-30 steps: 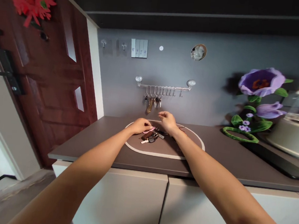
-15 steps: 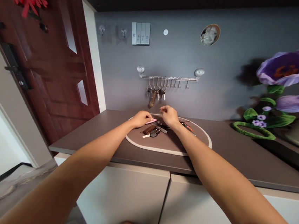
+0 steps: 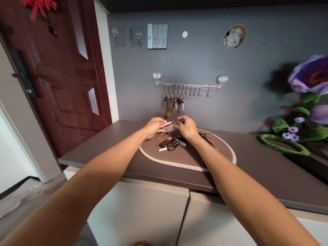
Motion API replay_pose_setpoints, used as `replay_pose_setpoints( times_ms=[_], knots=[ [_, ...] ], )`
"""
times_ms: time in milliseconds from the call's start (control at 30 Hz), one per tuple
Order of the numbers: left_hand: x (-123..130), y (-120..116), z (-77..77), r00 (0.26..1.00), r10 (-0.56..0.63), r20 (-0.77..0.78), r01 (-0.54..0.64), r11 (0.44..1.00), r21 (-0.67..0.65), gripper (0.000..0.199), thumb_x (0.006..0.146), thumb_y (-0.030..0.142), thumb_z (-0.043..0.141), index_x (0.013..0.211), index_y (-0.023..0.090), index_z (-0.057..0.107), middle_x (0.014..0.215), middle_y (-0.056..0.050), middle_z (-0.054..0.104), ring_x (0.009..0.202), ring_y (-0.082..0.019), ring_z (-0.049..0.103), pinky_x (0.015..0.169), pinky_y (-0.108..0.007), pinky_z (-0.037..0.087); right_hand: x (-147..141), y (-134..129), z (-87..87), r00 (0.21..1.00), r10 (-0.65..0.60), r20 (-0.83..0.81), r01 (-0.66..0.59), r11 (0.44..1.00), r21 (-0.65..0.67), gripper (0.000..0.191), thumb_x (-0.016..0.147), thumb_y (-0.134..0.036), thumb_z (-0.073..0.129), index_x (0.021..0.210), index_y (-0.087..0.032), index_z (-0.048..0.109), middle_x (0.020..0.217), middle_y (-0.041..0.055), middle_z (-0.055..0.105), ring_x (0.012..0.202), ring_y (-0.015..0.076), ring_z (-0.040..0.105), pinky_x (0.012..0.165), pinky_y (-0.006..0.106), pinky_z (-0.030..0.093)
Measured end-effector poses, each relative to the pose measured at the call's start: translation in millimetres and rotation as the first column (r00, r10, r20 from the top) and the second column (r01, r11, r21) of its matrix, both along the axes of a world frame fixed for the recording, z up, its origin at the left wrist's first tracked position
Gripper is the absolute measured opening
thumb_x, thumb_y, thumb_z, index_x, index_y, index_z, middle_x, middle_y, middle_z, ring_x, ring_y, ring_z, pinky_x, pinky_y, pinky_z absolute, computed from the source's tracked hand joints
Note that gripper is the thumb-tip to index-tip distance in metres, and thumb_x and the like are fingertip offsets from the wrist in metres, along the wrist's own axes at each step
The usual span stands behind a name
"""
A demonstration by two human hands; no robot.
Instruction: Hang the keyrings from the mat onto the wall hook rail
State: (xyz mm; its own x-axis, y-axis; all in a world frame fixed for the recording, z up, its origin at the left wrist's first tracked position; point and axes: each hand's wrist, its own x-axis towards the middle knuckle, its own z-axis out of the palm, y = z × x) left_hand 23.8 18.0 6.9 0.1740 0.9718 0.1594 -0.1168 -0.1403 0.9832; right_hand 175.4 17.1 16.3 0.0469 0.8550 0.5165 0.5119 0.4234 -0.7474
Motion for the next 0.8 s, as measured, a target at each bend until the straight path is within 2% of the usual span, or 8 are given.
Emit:
replay_pose_setpoints(
  times_ms=[167, 333, 500, 800],
  knots=[
    [-1, -2, 5.8, 0.984, -0.051, 0.17, 0.052, 0.999, -0.002, 0.008, 0.079, 0.01, 0.043, 0.072, 0.011, 0.048, 0.072, -0.007, 0.062, 0.065, -0.014, 0.062, 0.077, -0.039, 0.047, -3, -5, 1.5, 0.999, 0.031, -0.011, -0.03, 0.999, 0.039, 0.019, 0.071, -0.008, 0.051, 0.085, -0.017, 0.06, 0.086, 0.0049, 0.062, 0.08, 0.0135, 0.055, 0.083, 0.028, 0.039],
    [-2, -4, 10.5, 0.961, -0.089, 0.262, 0.093, 0.996, -0.003, 0.006, 0.08, 0.011, 0.042, 0.076, 0.012, 0.047, 0.072, -0.007, 0.062, 0.068, -0.014, 0.062, 0.081, -0.041, 0.045, -6, -8, 2.8, 0.997, 0.07, 0.026, -0.073, 0.986, 0.152, 0.017, 0.072, -0.016, 0.051, 0.087, -0.018, 0.059, 0.086, 0.0038, 0.06, 0.081, 0.0134, 0.053, 0.083, 0.028, 0.038],
    [-2, -6, 12.0, 0.948, -0.114, 0.296, 0.115, 0.993, 0.016, 0.005, 0.08, 0.013, 0.044, 0.077, 0.012, 0.048, 0.075, -0.006, 0.061, 0.068, -0.012, 0.062, 0.082, -0.039, 0.044, -8, -10, 3.7, 0.983, 0.042, 0.177, -0.086, 0.964, 0.252, 0.018, 0.073, -0.025, 0.052, 0.088, -0.016, 0.058, 0.09, 0.0063, 0.055, 0.083, 0.0147, 0.051, 0.081, 0.028, 0.039],
    [-1, -7, 10.3, 0.938, -0.169, 0.303, 0.17, 0.985, 0.022, 0.004, 0.079, 0.012, 0.047, 0.076, 0.011, 0.051, 0.075, -0.007, 0.062, 0.069, -0.013, 0.062, 0.083, -0.039, 0.044, -6, -8, 1.7, 0.968, -0.004, 0.25, -0.08, 0.944, 0.321, 0.013, 0.073, -0.023, 0.052, 0.081, -0.016, 0.058, 0.082, 0.0052, 0.054, 0.077, 0.015, 0.05, 0.073, 0.029, 0.04]
  ],
)
